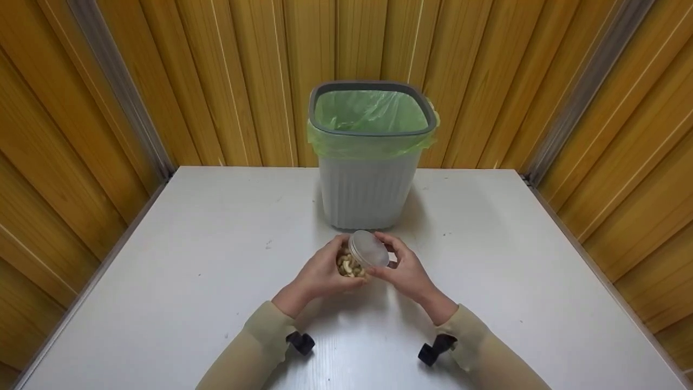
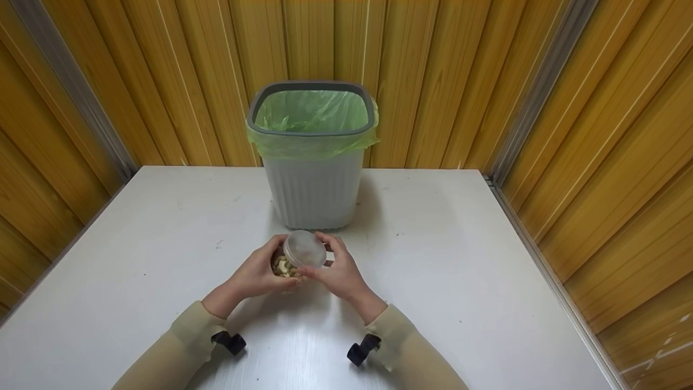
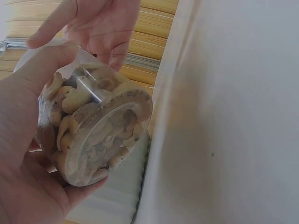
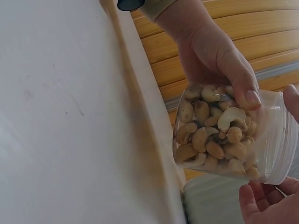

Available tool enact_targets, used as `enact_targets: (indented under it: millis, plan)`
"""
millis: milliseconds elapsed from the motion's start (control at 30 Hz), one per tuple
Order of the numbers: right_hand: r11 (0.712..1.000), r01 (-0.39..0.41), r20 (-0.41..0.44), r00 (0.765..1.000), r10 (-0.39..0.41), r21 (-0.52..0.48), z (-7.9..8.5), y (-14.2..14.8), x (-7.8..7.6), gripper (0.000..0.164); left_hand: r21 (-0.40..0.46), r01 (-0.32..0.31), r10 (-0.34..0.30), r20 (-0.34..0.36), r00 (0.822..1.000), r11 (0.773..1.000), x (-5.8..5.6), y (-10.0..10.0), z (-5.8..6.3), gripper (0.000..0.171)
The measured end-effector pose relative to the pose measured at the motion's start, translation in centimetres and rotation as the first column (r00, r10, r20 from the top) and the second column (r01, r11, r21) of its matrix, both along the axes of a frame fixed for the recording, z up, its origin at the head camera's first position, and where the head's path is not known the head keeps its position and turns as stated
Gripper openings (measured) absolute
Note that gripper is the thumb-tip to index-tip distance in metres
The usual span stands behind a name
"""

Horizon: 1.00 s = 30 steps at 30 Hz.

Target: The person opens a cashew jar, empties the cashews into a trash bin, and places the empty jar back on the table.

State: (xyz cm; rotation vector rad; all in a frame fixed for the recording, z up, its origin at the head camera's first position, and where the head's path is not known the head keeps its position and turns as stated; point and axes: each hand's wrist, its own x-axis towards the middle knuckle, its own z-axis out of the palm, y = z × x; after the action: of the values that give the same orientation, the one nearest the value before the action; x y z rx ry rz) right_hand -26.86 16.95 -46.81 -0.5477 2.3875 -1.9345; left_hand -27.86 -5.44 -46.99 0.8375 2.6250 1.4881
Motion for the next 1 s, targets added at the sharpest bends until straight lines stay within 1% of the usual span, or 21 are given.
enact_targets:
  millis: [267,500,833,1000]
  plan:
    - [1.000,-0.026,-0.010,1.000,0.026,0.009,-0.13,0.17,-0.13,0.079,0.009,-0.002,0.002,0.004,1.000,1.000,0.05,0.01,-0.03,0.085]
    - [0.997,-0.077,0.004,0.997,0.077,-0.029,-0.10,0.30,-0.12,0.082,-0.002,-0.003,0.003,-0.005,1.000,1.000,0.05,0.01,-0.02,0.085]
    - [0.996,-0.089,-0.005,0.996,0.089,0.009,-0.15,0.40,-0.10,0.080,-0.016,-0.005,0.005,0.001,1.000,1.000,0.07,-0.04,-0.05,0.086]
    - [0.993,-0.121,0.016,0.992,0.121,-0.013,0.01,0.43,-0.03,0.081,-0.007,-0.008,0.008,0.007,1.000,1.000,0.05,-0.07,-0.14,0.087]
